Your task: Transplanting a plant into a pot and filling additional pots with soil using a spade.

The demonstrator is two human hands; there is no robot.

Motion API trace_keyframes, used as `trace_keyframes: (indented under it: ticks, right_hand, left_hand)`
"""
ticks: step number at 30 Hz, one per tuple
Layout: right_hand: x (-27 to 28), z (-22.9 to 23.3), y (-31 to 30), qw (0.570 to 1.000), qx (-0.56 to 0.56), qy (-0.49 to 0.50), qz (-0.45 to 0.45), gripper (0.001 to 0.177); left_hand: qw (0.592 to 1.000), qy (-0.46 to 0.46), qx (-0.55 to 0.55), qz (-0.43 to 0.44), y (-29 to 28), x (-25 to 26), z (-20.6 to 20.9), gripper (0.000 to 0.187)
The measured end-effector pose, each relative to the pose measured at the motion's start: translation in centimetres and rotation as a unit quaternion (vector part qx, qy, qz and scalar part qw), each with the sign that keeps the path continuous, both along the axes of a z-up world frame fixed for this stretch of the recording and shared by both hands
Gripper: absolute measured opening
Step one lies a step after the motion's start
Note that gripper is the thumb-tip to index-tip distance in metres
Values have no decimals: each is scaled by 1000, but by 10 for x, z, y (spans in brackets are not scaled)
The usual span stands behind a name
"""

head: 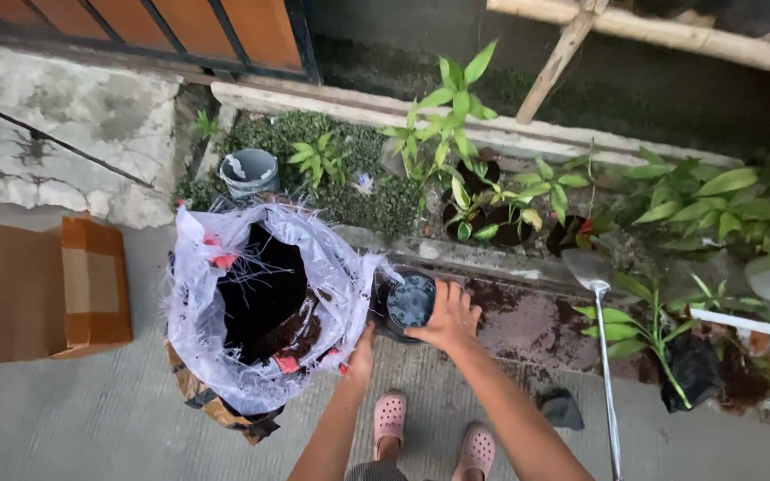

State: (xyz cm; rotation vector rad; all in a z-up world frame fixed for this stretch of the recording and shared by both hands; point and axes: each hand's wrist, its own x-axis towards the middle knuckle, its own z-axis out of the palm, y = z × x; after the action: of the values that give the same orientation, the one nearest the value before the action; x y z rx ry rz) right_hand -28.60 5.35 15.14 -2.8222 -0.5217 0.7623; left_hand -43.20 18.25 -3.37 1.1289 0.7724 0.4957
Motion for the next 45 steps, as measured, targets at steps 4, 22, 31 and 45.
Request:
trace_keyframes:
  ticks: [4,22,31,45]
  right_hand:
    - [3,0,26,999,-33,5,11,139]
    - [10,8,41,997,-39,-15,62,128]
    - [22,13,28,998,-23,-20,61,128]
    - [75,-38,-89,957,206,184,-90,126]
  left_hand:
    - [997,28,-67,22,7,7,-37,45]
    - [966,112,-207,-103,-6,-4,-62,65]
    - [959,147,-223,-96,-3,3,-59,66]
    - [942,111,-298,-108,-13,30,27,45]
